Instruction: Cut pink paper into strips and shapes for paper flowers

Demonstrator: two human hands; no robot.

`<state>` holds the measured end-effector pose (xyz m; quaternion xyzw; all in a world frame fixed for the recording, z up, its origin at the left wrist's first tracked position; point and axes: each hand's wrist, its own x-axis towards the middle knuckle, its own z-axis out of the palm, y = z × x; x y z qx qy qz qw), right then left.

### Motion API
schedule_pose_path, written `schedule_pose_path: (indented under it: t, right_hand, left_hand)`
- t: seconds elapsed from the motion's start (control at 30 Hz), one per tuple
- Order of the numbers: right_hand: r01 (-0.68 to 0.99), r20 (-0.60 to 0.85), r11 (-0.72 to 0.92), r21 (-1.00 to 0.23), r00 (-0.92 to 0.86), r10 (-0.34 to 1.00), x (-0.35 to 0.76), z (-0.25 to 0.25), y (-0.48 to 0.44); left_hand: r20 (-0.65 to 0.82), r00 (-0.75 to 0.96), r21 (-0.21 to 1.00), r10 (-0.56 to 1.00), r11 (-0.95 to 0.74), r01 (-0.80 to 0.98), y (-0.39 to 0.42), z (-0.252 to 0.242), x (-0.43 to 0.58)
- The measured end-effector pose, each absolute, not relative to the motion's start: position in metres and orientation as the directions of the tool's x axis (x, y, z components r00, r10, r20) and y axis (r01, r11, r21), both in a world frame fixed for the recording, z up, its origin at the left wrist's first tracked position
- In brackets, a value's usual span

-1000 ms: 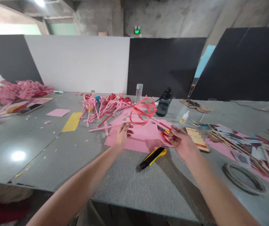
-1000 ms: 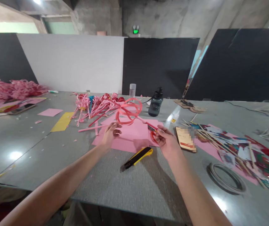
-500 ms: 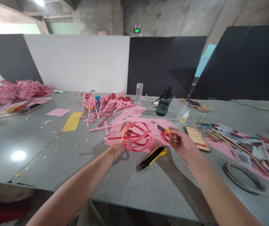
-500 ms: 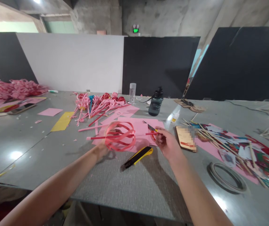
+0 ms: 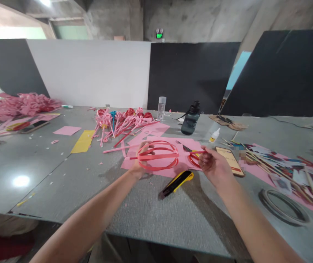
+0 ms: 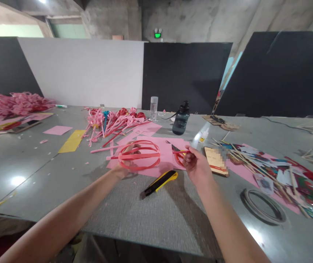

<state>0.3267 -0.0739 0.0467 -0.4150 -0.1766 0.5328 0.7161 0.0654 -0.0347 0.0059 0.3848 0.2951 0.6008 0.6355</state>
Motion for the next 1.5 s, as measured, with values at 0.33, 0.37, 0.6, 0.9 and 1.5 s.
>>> schedule_pose_path:
  t: [0.33, 0.37, 0.6, 0.9, 1.5]
  right_hand:
    - [-0.672, -0.200, 0.197, -0.714, 0.465, 0.863, 0.336, 0.050, -0.073]
    - [-0.675, -0.198, 0.197, -0.711, 0.461, 0.865, 0.336, 0.050, -0.073]
    - [-0.675, -0.179, 0.208, -0.708, 0.457, 0.871, 0.337, 0.050, -0.074]
    - [-0.651, -0.133, 0.186, -0.736, 0.409, 0.903, 0.335, 0.045, -0.073]
    - [-0.590, -0.111, 0.184, -0.786, 0.428, 0.897, 0.337, 0.043, -0.071]
  left_hand:
    - [0.084, -0.042, 0.871, 0.996, -0.094, -0.482, -0.010, -0.007, 0.075]
    - [0.080, -0.043, 0.876, 0.996, -0.091, -0.474, -0.009, -0.007, 0.075]
    - [0.127, -0.007, 0.889, 0.992, -0.117, -0.443, -0.015, 0.000, 0.074]
    - [0.178, -0.037, 0.920, 0.983, -0.180, -0.347, -0.015, -0.001, 0.073]
    - [0.031, -0.210, 0.897, 0.977, -0.120, -0.426, -0.011, -0.002, 0.070]
